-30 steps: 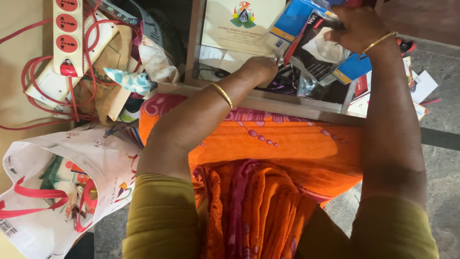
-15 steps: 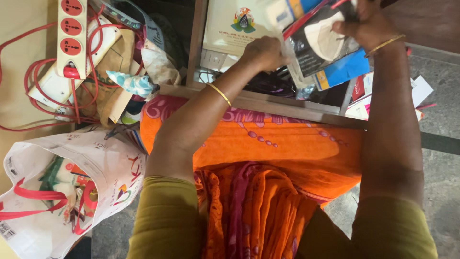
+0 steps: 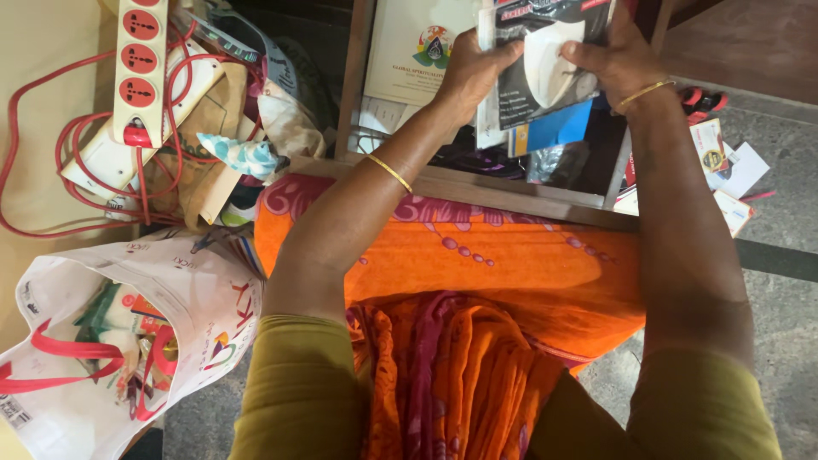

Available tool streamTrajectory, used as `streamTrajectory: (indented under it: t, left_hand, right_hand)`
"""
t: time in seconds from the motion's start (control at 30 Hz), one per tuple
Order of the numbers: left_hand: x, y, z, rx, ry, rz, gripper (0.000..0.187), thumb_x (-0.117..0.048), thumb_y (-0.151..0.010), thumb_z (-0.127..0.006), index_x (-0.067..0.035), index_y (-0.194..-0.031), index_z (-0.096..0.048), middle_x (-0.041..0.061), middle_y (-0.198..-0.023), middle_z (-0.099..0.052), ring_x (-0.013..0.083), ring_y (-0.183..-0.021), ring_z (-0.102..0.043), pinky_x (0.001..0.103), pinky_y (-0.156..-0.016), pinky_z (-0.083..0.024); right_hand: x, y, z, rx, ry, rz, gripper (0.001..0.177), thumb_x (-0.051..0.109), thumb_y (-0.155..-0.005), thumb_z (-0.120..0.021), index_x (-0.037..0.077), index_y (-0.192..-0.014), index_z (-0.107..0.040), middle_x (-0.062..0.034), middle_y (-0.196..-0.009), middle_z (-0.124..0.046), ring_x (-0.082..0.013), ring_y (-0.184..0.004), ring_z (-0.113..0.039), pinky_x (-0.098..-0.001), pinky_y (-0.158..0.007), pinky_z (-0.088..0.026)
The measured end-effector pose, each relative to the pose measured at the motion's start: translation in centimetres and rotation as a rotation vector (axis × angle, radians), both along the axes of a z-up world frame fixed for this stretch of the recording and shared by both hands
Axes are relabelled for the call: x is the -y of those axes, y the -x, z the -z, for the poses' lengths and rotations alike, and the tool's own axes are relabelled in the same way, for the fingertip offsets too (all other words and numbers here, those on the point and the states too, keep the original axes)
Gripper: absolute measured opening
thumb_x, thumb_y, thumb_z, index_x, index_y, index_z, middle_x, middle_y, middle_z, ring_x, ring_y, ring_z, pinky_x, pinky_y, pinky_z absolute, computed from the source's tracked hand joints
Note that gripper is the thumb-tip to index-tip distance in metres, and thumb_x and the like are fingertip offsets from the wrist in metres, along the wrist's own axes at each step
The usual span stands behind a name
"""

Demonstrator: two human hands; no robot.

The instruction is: The person organizes a drawer by looking through and moving various items including boxes, papers, a book, and small packaged items.

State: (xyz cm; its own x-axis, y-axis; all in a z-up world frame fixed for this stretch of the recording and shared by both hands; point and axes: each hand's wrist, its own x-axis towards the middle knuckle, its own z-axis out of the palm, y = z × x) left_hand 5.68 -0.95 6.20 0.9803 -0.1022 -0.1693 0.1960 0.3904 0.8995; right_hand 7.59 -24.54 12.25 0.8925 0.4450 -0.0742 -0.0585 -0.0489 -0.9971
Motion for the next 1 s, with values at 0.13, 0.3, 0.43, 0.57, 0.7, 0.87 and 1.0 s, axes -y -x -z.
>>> streamTrajectory:
  t: [0.13,0.3,0.43,0.57,0.7,0.87,1.0]
  left_hand:
    - [-0.8,-0.5,-1.1,-0.038,-0.030,0.019,0.026,-0.012,-0.088,-0.072,0.006,-0.107,-0.072,0.016,-0.095,-0.080,0.0202,-0.079,-0.079,0.033,-0.073,-0.068]
    - [-1.4,-1.2,-1.4,0.002,-0.102,0.021,0.035,-0.017,-0.085,-0.076,0.004,-0.111,-0.066,0.017,-0.098,-0.078,0.0222,-0.082,-0.080,0.036,-0.075,-0.069]
    - [-2.0,-2.2,-0.2,0.142,0.002,-0.018,0.042,-0.020,-0.086,-0.086,0.008,-0.113,-0.071,0.022,-0.108,-0.076,0.0250,-0.098,-0.075,0.038,-0.090,-0.060]
    - [-2.5,-2.1,-0.2,0.137,-0.070,0.016,0.046,-0.020,-0.082,-0.088,0.006,-0.114,-0.070,0.020,-0.107,-0.078,0.0239,-0.100,-0.076,0.035,-0.094,-0.057]
    - [-2.4,-1.8,-0.7,0.066,0.004,0.000,0.046,-0.015,-0.078,-0.085,0.009,-0.112,-0.065,0.021,-0.100,-0.078,0.0274,-0.087,-0.080,0.038,-0.082,-0.066]
    - [-2.5,-2.0,-1.1,0.030,-0.009,-0.056,0.040,-0.010,-0.082,-0.079,0.010,-0.113,-0.062,0.022,-0.095,-0.077,0.0263,-0.077,-0.081,0.037,-0.070,-0.070]
    - [-3.0,-2.2,-1.5,-0.104,0.043,-0.082,0.035,-0.005,-0.083,-0.075,0.011,-0.109,-0.058,0.025,-0.091,-0.076,0.0285,-0.070,-0.080,0.038,-0.064,-0.069]
  right_hand:
    - [-0.4,-0.3,0.1,-0.081,-0.103,0.100,0.054,0.001,-0.102,-0.075,0.010,-0.149,-0.051,-0.0043,-0.135,-0.068,-0.0179,-0.123,-0.067,-0.0336,-0.110,-0.057]
    - [-1.1,-0.1,-0.7,-0.100,-0.193,0.105,0.028,-0.004,-0.103,-0.075,0.006,-0.128,-0.066,-0.0020,-0.117,-0.073,-0.0142,-0.100,-0.071,-0.0305,-0.095,-0.059]
    - [-1.2,0.0,-1.3,0.017,-0.153,0.105,0.021,-0.007,-0.104,-0.075,0.004,-0.121,-0.068,-0.0022,-0.111,-0.073,-0.0140,-0.098,-0.071,-0.0298,-0.094,-0.058]
    - [-1.3,0.1,-1.4,0.027,-0.177,0.098,0.013,-0.003,-0.108,-0.076,0.004,-0.114,-0.067,-0.0027,-0.107,-0.072,-0.0138,-0.094,-0.067,-0.0294,-0.091,-0.055]
    - [-2.3,0.3,-2.0,-0.016,-0.104,0.179,0.018,0.002,-0.102,-0.080,0.008,-0.115,-0.070,0.0009,-0.110,-0.071,-0.0124,-0.096,-0.067,-0.0301,-0.093,-0.056]
    - [-1.0,-0.4,0.5,-0.001,-0.176,0.221,0.024,0.004,-0.100,-0.076,0.011,-0.121,-0.065,0.0036,-0.112,-0.065,-0.0080,-0.103,-0.062,-0.0258,-0.096,-0.053]
    - [0.0,-1.6,2.6,0.211,-0.239,0.158,0.014,-0.004,-0.110,-0.071,0.005,-0.113,-0.061,0.0024,-0.104,-0.056,-0.0090,-0.092,-0.053,-0.0250,-0.085,-0.043]
